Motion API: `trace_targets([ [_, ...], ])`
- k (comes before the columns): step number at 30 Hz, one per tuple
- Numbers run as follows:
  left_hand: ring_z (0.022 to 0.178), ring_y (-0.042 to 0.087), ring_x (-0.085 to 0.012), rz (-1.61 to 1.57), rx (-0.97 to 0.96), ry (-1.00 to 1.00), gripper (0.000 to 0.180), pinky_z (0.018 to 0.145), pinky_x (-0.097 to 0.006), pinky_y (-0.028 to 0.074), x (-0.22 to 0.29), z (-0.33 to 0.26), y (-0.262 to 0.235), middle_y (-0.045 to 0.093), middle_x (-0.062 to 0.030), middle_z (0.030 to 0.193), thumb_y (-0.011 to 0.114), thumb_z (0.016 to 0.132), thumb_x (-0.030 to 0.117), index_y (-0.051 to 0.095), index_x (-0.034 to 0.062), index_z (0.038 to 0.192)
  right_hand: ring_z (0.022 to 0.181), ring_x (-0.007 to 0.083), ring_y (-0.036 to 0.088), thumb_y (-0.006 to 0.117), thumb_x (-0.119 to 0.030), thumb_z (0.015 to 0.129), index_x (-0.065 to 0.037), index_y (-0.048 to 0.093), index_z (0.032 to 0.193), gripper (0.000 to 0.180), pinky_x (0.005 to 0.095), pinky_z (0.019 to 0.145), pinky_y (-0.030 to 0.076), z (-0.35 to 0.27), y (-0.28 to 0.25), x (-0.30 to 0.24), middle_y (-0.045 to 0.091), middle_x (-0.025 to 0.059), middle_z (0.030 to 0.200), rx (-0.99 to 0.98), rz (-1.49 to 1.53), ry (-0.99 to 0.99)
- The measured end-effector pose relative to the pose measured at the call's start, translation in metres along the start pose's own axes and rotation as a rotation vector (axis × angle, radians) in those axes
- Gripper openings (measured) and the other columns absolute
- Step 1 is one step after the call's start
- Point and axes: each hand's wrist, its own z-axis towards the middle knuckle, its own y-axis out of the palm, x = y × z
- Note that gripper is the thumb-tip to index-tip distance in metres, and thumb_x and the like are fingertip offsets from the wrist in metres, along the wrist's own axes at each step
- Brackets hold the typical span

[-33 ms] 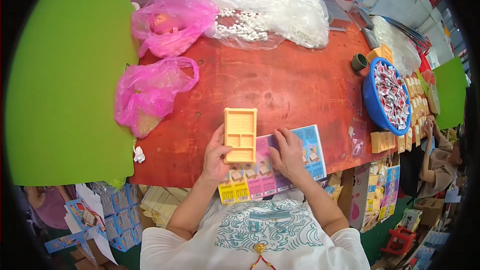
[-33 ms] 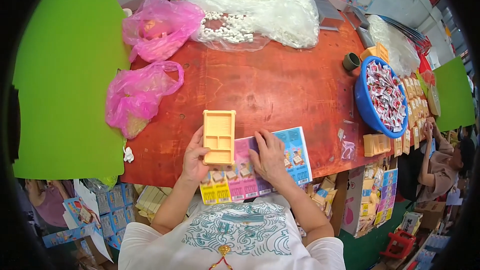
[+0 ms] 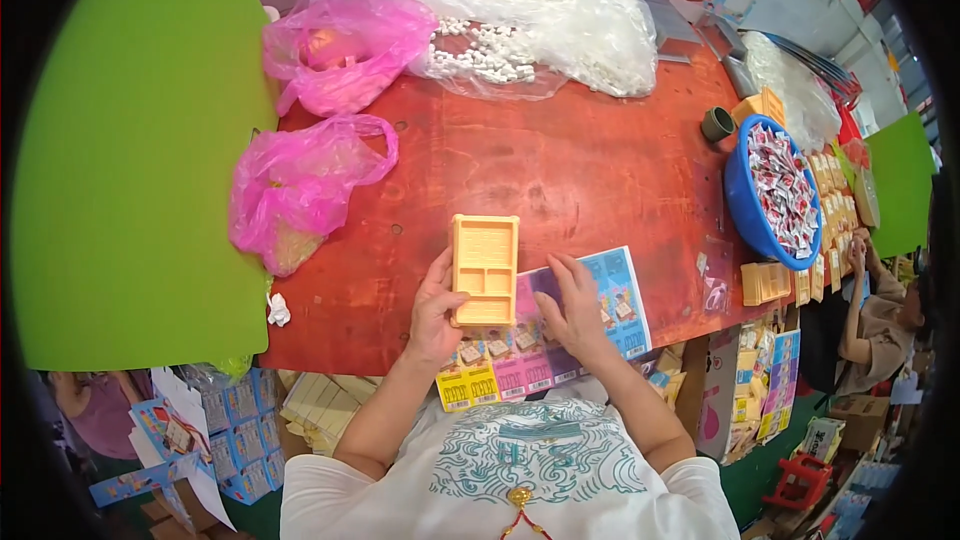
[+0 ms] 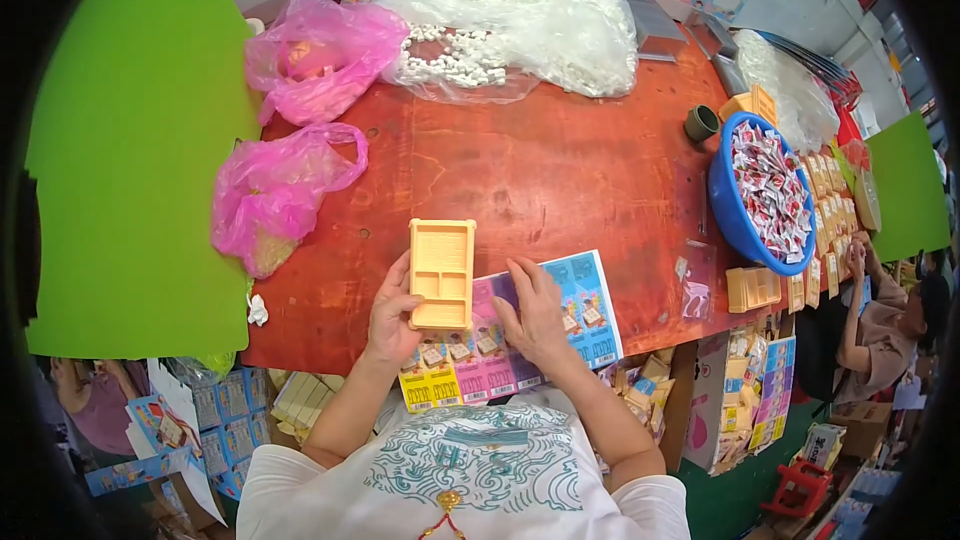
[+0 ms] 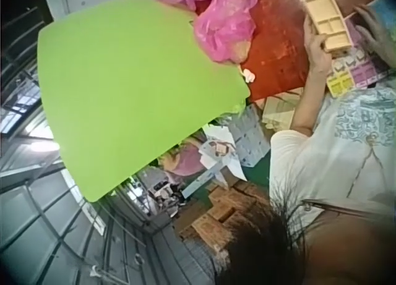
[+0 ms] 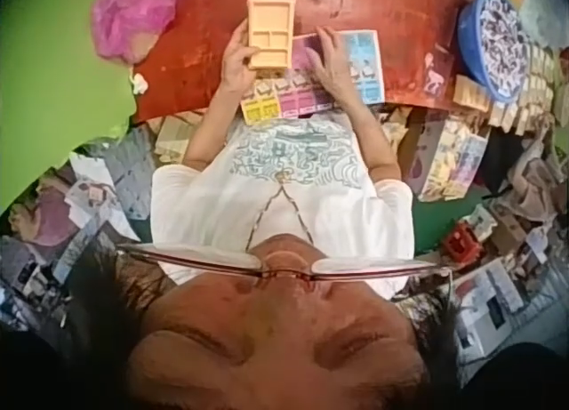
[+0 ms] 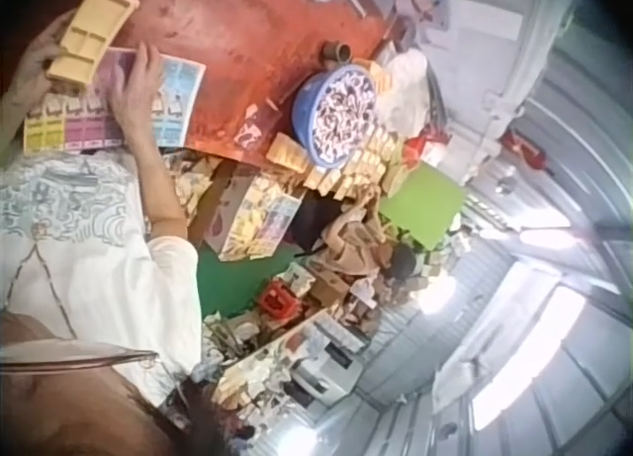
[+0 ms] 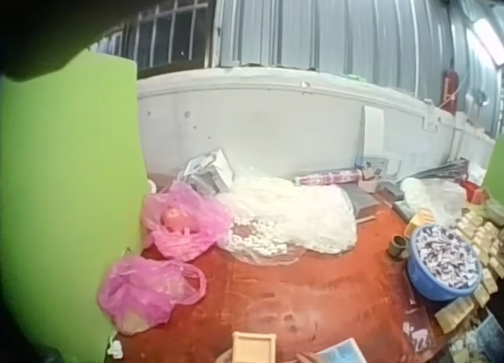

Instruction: Packing small toy items into plastic trays and clear bags at a factory workstation.

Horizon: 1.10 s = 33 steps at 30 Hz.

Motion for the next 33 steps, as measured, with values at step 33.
trace_targets([
  [33,0.114,0.052,-0.0180,0.125,-0.241,-0.155,0.067,0.094,-0.031,0.046,-0.034,0.026,0.056,0.050,-0.0075,0.122,0.060,0.078,0.015,0.032,0.0088,0.139,0.079,0.0242,0.059,0.061,-0.011,0.082,-0.001,0.061,0.103,0.023,0.0323,0.066,0.046,0.054,-0.044,-0.037,0.059,0.0145,0.093,0.194,0.480,0.017],
])
